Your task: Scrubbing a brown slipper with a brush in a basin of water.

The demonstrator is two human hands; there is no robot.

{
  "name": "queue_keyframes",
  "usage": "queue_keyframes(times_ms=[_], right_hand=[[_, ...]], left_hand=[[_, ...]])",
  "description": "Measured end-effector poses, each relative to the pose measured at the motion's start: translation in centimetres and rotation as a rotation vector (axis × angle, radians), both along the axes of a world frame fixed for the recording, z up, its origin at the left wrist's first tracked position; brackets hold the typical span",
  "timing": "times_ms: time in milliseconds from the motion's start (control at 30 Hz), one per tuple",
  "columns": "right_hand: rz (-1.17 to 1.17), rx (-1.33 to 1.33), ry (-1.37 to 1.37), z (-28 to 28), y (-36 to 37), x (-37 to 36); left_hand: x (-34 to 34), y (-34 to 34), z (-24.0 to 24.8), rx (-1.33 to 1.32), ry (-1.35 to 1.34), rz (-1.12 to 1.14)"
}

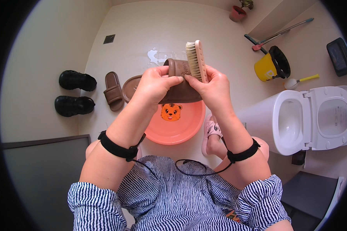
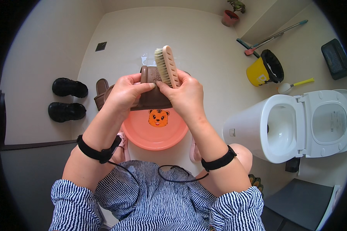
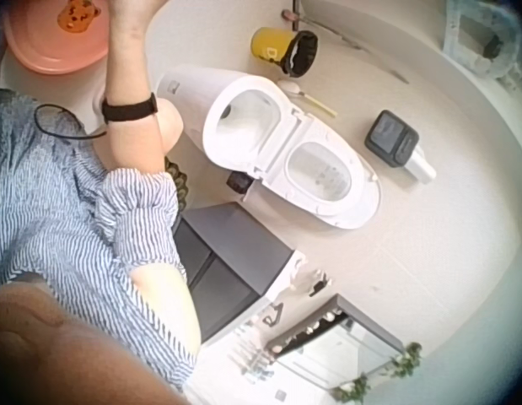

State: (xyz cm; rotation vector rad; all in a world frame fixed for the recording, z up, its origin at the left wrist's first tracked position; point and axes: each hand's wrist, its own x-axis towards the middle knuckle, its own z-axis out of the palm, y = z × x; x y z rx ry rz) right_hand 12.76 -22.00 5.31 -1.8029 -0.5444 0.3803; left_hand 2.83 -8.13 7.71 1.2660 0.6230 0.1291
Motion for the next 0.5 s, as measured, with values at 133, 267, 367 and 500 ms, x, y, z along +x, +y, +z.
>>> queue_keyframes(times_ms=[133, 267, 367, 500], right_hand=[[-0.002, -0.099, -0.035, 0.9, 0.0, -0.3], [-0.049, -0.150, -0.111, 1.2, 0.2, -0.6], [-0.063, -0.159, -0.090, 1.3, 0.2, -0.3], [-0.023, -0.074, 0.014, 0.8, 0.1, 0.1]], left_hand=[[-0.1, -0.1, 0.1, 0.038, 0.020, -0.011], [-0.1, -0.2, 0.2, 0.027, 0.016, -0.010], [0.0, -0.2, 0.2, 0.011, 0.039, -0.016], [0.0, -0.1, 0.0, -0.033, 0.038, -0.019]])
